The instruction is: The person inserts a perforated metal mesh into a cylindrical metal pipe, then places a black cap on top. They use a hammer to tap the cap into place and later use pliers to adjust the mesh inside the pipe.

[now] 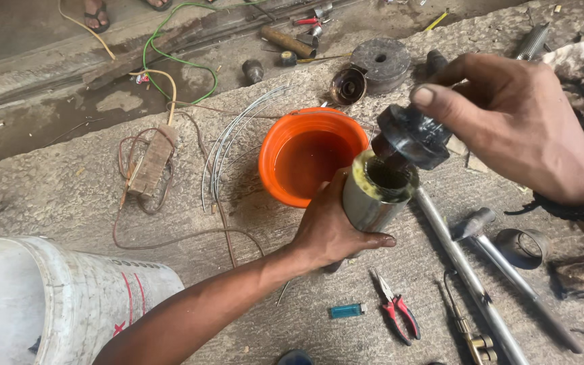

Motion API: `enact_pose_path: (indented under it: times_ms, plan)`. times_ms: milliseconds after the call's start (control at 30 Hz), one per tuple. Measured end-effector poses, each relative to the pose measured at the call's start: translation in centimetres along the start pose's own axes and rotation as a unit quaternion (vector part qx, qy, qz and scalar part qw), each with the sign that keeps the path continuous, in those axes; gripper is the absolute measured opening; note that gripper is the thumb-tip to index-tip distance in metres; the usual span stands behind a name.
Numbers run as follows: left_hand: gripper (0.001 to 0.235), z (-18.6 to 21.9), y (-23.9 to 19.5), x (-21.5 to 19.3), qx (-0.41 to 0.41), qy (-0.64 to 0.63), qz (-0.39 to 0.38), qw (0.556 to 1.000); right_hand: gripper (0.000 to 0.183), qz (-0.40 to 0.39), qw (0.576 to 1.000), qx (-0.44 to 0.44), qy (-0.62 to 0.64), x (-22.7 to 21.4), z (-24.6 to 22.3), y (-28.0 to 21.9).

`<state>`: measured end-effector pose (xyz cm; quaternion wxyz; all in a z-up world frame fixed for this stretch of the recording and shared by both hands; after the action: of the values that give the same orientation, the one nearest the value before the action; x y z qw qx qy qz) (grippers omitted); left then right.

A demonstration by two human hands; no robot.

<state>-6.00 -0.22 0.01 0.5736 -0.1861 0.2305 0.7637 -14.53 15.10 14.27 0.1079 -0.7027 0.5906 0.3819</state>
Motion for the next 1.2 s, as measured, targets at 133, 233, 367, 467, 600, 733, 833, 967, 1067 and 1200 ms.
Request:
enact_pose_path:
  times_ms: [133,233,367,467,600,733,833,967,1067,1200]
  plan:
    - [0.112,0.2,-0.3,0.7,0.035,-0.003,0.025,0.999,0.036,-0.003,0.996,-0.072,-0.046,0.7,0.0,-0.1]
    - [0.109,0.2,-0.3,0.9,0.024,0.006,0.026,0.999,0.037,-0.02,0.996,-0.021,-0.08,1.3,0.6,-0.2]
    - [0.11,0.0,0.0,0.9,0.044,0.001,0.043,0.998,0.036,-0.01,0.995,-0.055,-0.078,1.1,0.1,-0.3]
    - [0.111,0.0,-0.1,0.9,0.06,0.0,0.057,0.997,0.035,0.007,0.995,-0.062,-0.081,1.1,0.2,-0.3]
    - [0.11,0.1,-0.1,1.0,0.063,0.005,0.067,0.996,0.036,0.036,0.986,-0.128,-0.101,1.4,0.1,-0.4]
    - [0.107,0.5,0.1,0.5,0.068,-0.003,0.078,0.995,0.038,0.031,0.98,-0.141,-0.137,1.7,-0.1,-0.3]
    - [0.106,0.2,0.2,0.7,0.045,0.002,0.068,0.997,0.037,0.042,0.98,-0.129,-0.148,2.1,0.0,-0.2]
    - [0.105,0.2,0.4,0.9,0.068,0.003,0.085,0.994,0.045,-0.005,0.964,-0.174,-0.199,4.0,0.9,-0.4]
    - [0.104,0.2,0.4,0.9,0.064,0.001,0.083,0.995,0.046,-0.063,0.972,-0.134,-0.183,4.0,0.6,0.0]
    - [0.109,-0.7,0.8,0.8,0.044,0.019,0.078,0.996,0.063,-0.18,0.971,-0.121,-0.099,4.2,1.3,0.9]
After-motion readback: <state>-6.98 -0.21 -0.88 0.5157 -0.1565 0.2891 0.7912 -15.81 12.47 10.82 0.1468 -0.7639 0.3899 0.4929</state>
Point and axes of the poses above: each hand's wrist, its own y-axis towards the middle knuckle, its own x-axis out of the palm, z = x × y, the point moved 6 cm from there along y, towards the middle knuckle, and after that the axes turned 14 degrees about z, right-handed, at the moved point
